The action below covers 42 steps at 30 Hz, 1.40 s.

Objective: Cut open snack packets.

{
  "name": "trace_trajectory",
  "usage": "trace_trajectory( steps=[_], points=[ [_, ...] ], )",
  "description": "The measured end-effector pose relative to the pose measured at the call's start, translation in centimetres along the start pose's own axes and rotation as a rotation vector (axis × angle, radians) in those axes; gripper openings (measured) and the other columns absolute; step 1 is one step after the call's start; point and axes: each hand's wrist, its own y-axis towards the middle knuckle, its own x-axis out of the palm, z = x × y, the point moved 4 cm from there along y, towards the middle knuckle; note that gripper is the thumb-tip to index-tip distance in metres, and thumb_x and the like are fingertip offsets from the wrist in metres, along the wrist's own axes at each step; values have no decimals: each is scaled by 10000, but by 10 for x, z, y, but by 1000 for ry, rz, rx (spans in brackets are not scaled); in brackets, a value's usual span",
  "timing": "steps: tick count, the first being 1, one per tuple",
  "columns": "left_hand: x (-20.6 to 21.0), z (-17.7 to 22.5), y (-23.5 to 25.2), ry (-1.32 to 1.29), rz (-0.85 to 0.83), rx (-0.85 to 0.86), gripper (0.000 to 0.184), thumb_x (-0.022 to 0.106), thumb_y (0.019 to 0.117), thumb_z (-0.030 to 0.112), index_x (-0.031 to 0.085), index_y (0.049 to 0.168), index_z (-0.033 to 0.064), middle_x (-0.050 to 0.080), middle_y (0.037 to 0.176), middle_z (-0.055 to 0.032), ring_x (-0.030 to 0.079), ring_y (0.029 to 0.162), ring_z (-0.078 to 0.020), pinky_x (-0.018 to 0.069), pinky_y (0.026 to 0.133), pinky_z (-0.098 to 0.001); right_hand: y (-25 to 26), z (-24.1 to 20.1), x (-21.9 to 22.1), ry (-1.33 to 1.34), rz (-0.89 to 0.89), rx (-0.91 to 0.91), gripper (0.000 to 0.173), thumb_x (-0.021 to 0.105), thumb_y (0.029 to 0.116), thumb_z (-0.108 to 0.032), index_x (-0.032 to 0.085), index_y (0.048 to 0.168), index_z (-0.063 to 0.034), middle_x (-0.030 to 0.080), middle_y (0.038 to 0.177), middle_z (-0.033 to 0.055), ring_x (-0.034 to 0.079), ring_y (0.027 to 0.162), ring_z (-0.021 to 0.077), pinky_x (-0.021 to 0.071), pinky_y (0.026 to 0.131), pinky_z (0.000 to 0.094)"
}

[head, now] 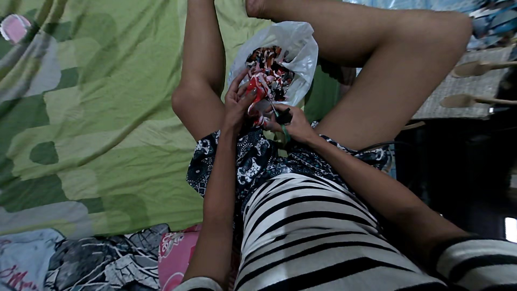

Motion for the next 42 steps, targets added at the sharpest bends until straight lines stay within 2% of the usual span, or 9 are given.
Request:
trace_trajectory(
  steps=[6,11,18,21,25,28,32,37,42],
  points=[
    [0,1,0,81,19,1,629,615,927,-5,377,1508,18,555,1394,-87,602,1149,-96,532,936,-276,1,-1,0,17,3,19,498,769,851,-340,650,1222,-30,648,836,-25,617,711,19,563,692,239],
    [2,-1,0,4,1,-40,584,569,960,-35,356,1501,23,701,1189,-50,696,977,-87,578,874,-286,1,0,0,3,-11,0,431,766,868,-307,655,1174,-25,640,804,-25,608,664,13,554,643,221],
    [2,0,1,17,17,-43,502,515,1010,6,371,1490,32,721,1094,-10,694,908,-56,576,841,-267,-1,-2,-1,-40,-25,-31,409,785,856,-253,653,1136,14,645,852,40,609,686,58,551,658,259],
    [3,0,1,32,-76,-29,485,474,1030,69,346,1498,38,701,1144,15,681,946,-31,571,867,-254,-1,-5,4,136,-119,-69,363,739,872,-217,621,1133,6,610,823,-35,599,667,3,551,628,194],
    [6,1,-1,-82,-238,1,574,502,1006,114,272,1530,61,683,1273,27,666,1097,-63,551,940,-254,-3,-9,11,442,-325,-106,425,740,888,-430,599,1096,-88,625,775,-118,614,632,-6,557,597,183],
    [5,3,-2,-129,-273,21,596,564,973,141,313,1511,95,697,1206,70,677,1042,-56,563,909,-253,-4,-7,13,554,-409,-117,553,740,857,-587,609,1094,-104,636,780,-106,614,623,7,551,589,184],
    [3,4,-3,-167,-280,38,597,659,948,181,366,1463,111,697,1059,129,677,905,-12,576,842,-235,-4,-8,14,617,-441,-96,569,754,837,-603,608,1101,-120,625,800,-105,616,638,14,554,595,186],
    [4,4,-3,-119,-173,-35,443,473,987,-13,426,1413,99,715,1012,99,684,847,-3,579,806,-219,-4,-4,12,641,-399,-98,575,709,862,-632,615,1113,-123,637,782,-110,606,596,12,546,553,183],
    [7,3,-3,-96,-171,-85,459,512,949,-57,462,1389,65,722,1003,84,684,829,-6,579,792,-212,-4,2,13,671,-383,-100,646,633,867,-706,614,1180,-142,661,854,-101,643,693,31,570,639,202]
  ],
)
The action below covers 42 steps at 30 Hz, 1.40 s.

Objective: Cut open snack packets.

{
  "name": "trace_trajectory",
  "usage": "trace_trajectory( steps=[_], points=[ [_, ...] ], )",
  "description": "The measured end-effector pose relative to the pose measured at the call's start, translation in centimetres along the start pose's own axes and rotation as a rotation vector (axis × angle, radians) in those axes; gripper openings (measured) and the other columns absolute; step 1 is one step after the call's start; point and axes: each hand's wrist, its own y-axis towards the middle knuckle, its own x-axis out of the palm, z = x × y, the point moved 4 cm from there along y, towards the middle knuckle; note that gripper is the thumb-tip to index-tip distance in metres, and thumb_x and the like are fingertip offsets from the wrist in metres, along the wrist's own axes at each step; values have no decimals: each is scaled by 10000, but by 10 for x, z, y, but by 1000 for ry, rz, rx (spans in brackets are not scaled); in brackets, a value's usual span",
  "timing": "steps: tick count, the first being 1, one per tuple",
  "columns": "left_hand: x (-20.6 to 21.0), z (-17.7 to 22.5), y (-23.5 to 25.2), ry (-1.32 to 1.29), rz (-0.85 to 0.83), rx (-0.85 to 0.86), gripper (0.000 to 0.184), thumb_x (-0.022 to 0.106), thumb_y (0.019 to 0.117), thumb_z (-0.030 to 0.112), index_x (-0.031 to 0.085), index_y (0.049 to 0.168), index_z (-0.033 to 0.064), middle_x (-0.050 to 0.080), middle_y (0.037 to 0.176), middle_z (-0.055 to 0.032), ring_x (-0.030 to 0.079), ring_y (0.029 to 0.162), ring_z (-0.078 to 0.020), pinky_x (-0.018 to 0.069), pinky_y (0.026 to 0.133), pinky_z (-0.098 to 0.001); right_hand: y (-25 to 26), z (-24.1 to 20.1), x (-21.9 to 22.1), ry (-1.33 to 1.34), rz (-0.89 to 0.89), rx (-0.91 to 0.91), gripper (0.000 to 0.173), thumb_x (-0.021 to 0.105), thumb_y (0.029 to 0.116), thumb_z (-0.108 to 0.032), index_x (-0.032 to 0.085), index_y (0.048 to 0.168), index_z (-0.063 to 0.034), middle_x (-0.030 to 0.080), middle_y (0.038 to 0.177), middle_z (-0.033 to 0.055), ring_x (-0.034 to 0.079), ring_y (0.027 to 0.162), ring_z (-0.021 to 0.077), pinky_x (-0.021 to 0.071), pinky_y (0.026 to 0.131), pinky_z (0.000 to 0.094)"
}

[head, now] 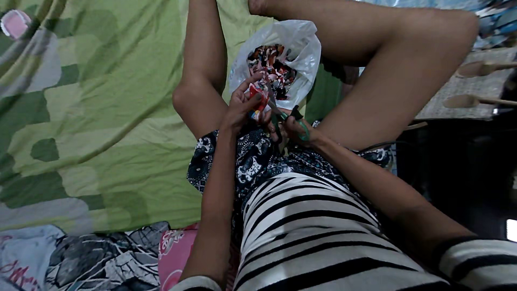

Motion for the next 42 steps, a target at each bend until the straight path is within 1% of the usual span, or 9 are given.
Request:
trace_trajectory(
  steps=[7,13,18,20,26,30,33,39,42],
  points=[
    [0,-2,1,1,21,-2,452,508,946,-68,454,1379,50,712,966,87,679,802,-1,580,774,-201,2,-1,2,-72,64,-3,513,745,866,-559,619,1084,-112,625,789,-101,589,602,6,532,566,177],
    [-2,-2,2,1,28,25,468,517,954,-57,438,1397,72,731,936,98,694,800,-3,589,771,-208,1,-4,5,-115,133,60,318,782,852,-375,596,1005,-168,618,723,-148,577,559,-22,514,514,156],
    [-1,0,1,21,61,42,462,493,954,-58,439,1394,72,727,928,101,686,783,4,580,756,-201,1,-3,8,-93,83,-5,544,731,843,-626,589,1047,-142,617,746,-123,591,564,-4,540,529,176],
    [-1,0,1,25,57,34,463,503,955,-55,441,1399,62,729,922,89,686,788,-1,579,762,-206,2,-1,7,-59,34,-60,581,622,891,-688,573,1087,-143,610,828,-107,587,643,0,525,586,176],
    [0,0,2,29,43,40,465,512,962,-46,437,1406,68,729,951,92,688,790,4,582,753,-194,1,2,4,-15,41,-47,608,675,863,-671,609,1117,-122,617,826,-94,586,619,9,526,557,175],
    [-2,1,1,30,72,48,481,502,955,-67,431,1412,65,732,945,89,691,790,3,581,759,-194,0,0,6,-18,78,23,392,775,874,-451,607,1050,-144,622,743,-115,577,555,-1,520,517,168],
    [-3,1,1,43,117,63,485,506,949,-71,434,1411,58,723,933,74,689,779,-9,585,750,-205,-1,-2,8,-59,127,85,213,741,890,-266,596,997,-151,636,719,-124,573,529,-15,503,482,152],
    [2,1,1,125,11,12,558,554,913,-83,406,1436,40,734,920,69,689,757,-4,586,735,-202,-1,3,4,31,86,4,502,712,866,-615,610,1045,-157,631,739,-118,588,544,2,530,508,171],
    [4,-3,2,137,-4,-24,545,566,918,-83,407,1429,21,738,916,39,694,752,-23,590,732,-210,0,1,1,35,144,23,455,729,872,-578,614,1016,-162,622,732,-106,582,553,13,526,522,174]
  ],
)
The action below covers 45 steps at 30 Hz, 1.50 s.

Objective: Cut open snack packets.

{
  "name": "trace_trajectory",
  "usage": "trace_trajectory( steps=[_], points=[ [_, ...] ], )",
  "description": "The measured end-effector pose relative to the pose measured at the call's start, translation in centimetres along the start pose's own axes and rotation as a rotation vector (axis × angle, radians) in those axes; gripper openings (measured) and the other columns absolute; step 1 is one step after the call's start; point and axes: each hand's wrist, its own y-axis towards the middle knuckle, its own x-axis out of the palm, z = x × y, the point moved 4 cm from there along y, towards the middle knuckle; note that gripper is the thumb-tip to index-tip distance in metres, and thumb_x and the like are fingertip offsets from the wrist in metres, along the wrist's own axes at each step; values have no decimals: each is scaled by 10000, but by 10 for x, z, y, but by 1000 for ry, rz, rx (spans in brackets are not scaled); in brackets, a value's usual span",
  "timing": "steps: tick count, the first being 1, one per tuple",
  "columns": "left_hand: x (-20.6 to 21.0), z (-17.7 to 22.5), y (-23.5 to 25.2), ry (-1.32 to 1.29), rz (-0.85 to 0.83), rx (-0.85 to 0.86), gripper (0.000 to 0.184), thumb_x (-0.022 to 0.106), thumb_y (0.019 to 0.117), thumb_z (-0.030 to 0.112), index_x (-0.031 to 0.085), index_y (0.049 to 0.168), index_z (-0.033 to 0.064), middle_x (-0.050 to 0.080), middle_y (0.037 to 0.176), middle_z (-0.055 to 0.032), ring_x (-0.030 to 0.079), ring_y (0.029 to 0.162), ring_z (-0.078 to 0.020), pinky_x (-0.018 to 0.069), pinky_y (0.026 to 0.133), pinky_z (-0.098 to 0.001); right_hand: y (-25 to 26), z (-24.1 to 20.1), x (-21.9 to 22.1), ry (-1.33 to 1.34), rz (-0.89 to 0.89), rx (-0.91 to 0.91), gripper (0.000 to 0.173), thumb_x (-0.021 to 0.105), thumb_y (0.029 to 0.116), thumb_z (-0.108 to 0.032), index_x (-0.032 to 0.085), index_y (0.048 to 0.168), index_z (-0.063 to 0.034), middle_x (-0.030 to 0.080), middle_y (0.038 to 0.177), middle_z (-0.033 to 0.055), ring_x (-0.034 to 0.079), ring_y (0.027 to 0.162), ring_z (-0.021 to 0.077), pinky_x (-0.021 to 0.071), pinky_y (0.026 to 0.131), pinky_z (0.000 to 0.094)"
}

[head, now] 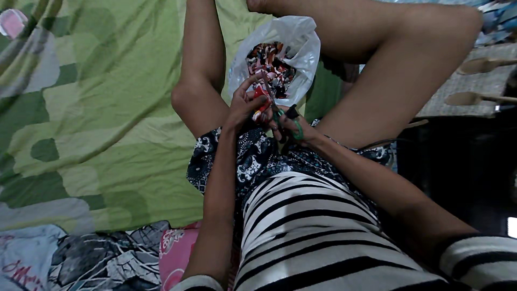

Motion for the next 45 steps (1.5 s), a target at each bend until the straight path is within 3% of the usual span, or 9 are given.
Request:
trace_trajectory(
  steps=[5,8,15,19,21,25,34,40,45],
  points=[
    [-4,0,1,26,76,20,504,575,942,-60,422,1418,3,739,933,42,686,769,-5,578,737,-201,2,-4,0,-70,90,62,266,766,869,-316,618,1003,-140,630,734,-113,579,540,-10,521,496,158],
    [-5,-1,1,45,113,31,366,585,943,-45,516,1301,-12,730,950,50,682,802,-2,578,762,-206,2,-6,0,-129,142,83,194,704,874,-149,599,1032,-112,623,733,-106,582,554,-9,523,505,159],
    [-12,-6,5,64,190,92,237,548,1000,8,577,1232,-27,703,997,25,671,863,-12,573,818,-221,3,-14,-6,-164,294,20,126,645,930,-82,560,1014,-122,659,757,-104,584,550,-22,522,513,142],
    [-13,-7,8,72,194,148,439,525,1002,9,464,1431,-60,635,1293,-91,645,1085,-74,536,957,-266,3,-14,-10,-199,380,21,177,652,933,-83,570,1090,-69,615,716,-88,597,557,1,544,535,161],
    [-14,-6,8,81,231,168,509,570,972,8,430,1458,-54,583,1339,-130,617,1132,-107,527,968,-280,3,-14,-10,-192,399,21,180,640,943,-86,572,1108,-64,618,709,-89,601,559,4,545,534,168],
    [-15,-6,7,89,310,186,393,616,938,7,487,1306,-40,578,1201,-68,608,1053,-69,541,910,-254,2,-14,-10,-192,430,7,173,636,954,-90,572,1113,-68,622,710,-86,610,564,7,555,546,169],
    [-21,-8,4,43,410,216,258,630,928,27,541,1170,13,605,1064,-11,620,974,-68,549,871,-269,2,-15,-11,-283,419,-42,227,672,921,-73,581,1127,-43,618,723,-87,621,579,12,571,560,185],
    [-19,-6,5,30,389,211,135,593,976,39,623,1107,20,663,1008,8,651,923,-59,565,850,-269,-1,-17,-13,-701,353,-86,510,766,845,-394,647,1181,-29,608,806,-56,566,668,-14,518,633,191],
    [-19,-5,3,7,378,188,122,552,1005,49,620,1104,26,673,977,23,656,896,-45,566,837,-261,-6,-22,-8,-989,338,-128,666,796,796,-495,691,1234,-4,719,1113,151,691,946,210,555,840,441]
  ],
)
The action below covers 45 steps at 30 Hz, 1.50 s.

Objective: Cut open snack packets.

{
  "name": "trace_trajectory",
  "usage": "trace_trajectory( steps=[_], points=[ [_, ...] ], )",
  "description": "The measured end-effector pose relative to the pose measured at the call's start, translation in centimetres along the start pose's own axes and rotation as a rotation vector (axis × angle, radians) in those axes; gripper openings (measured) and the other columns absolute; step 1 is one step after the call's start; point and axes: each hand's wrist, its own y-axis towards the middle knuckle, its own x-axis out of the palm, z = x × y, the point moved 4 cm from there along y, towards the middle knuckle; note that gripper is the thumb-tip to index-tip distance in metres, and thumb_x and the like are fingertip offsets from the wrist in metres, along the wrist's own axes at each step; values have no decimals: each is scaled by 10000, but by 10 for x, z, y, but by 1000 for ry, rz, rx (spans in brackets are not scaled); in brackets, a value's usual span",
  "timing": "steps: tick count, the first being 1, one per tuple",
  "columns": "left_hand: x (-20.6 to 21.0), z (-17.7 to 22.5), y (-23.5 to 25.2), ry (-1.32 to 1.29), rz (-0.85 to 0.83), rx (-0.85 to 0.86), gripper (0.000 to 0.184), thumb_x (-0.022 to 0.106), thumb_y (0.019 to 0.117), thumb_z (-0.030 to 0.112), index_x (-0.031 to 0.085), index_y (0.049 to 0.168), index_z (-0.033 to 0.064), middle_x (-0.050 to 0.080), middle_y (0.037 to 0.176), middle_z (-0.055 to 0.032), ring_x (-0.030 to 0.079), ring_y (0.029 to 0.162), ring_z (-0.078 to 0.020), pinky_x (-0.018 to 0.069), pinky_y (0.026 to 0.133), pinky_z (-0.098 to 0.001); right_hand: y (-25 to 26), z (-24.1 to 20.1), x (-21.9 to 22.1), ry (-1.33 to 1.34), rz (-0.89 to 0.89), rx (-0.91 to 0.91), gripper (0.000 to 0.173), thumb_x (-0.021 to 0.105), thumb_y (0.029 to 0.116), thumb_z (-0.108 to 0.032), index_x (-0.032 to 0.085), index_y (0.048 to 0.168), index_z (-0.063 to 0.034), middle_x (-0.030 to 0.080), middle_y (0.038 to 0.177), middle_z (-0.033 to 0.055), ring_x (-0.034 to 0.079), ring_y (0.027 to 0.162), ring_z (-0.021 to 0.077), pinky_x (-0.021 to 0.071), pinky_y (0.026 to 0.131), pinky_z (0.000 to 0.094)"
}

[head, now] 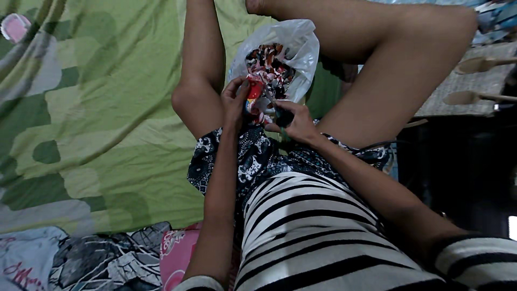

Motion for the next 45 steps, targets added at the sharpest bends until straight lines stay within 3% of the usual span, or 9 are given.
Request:
trace_trajectory(
  steps=[12,22,28,32,38,45],
  points=[
    [-1,-1,1,-64,19,20,129,546,1013,40,656,1081,32,700,940,29,673,876,-48,575,825,-258,0,2,1,-81,17,-54,647,789,814,-497,703,1223,-4,721,1018,144,677,832,231,550,727,455],
    [1,1,-1,-24,41,-18,151,559,1014,47,668,1104,-6,714,955,11,679,866,-50,579,823,-264,2,1,1,-104,25,-37,684,797,808,-494,688,1260,8,722,1056,166,691,867,262,559,758,481],
    [1,1,-1,-17,43,-9,156,559,1007,24,675,1101,-22,719,949,3,681,866,-51,577,821,-258,3,2,1,-117,13,-29,640,799,813,-483,701,1240,-17,721,1020,144,673,818,246,546,711,471],
    [3,5,-3,10,47,-24,162,557,1006,11,691,1092,-22,730,927,19,685,828,-28,579,794,-233,3,3,1,-128,4,-20,613,794,827,-455,699,1244,-16,722,1043,161,687,850,279,546,728,503],
    [2,4,-3,49,28,-20,186,555,1004,10,684,1127,-43,725,1005,-12,676,871,-27,570,814,-229,4,4,1,-121,-22,25,596,826,833,-336,670,1293,10,722,1110,200,706,934,333,550,822,546],
    [0,2,-2,72,58,8,168,580,1001,39,673,1119,-35,711,971,-2,671,856,-31,570,813,-242,5,3,-4,-159,-78,82,475,844,819,-283,715,1193,-21,734,957,185,705,829,341,537,762,566]
  ],
)
